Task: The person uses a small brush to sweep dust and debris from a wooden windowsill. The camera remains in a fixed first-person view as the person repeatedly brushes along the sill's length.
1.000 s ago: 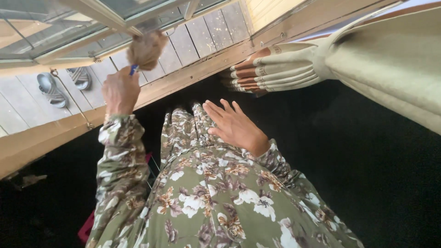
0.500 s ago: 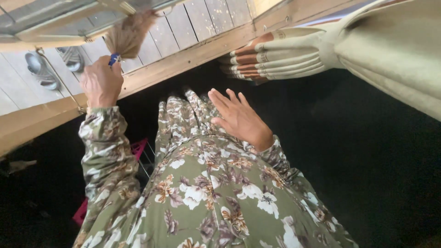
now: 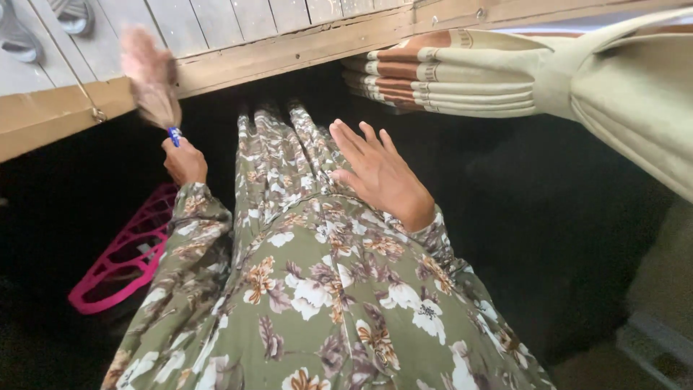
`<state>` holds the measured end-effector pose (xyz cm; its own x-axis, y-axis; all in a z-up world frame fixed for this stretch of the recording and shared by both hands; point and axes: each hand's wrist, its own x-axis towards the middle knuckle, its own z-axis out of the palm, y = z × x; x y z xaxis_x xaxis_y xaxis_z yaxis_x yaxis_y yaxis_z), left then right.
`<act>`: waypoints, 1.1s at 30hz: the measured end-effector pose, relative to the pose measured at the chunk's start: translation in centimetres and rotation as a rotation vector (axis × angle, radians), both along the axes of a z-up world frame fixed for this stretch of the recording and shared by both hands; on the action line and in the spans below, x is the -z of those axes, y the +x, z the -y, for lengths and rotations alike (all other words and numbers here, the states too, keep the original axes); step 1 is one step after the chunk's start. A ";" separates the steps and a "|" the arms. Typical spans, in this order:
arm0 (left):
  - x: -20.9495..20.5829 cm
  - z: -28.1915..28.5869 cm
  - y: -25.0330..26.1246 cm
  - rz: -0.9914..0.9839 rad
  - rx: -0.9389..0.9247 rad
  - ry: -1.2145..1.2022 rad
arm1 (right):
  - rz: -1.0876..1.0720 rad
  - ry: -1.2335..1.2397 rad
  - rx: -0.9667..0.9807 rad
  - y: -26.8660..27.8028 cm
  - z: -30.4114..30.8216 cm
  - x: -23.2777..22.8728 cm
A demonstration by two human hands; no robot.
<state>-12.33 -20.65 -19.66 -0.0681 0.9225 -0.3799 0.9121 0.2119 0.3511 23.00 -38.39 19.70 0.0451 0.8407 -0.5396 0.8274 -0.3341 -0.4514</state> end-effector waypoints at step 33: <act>-19.1 5.4 4.9 0.197 0.216 -0.386 | -0.009 -0.018 -0.229 1.6 0.1 -0.2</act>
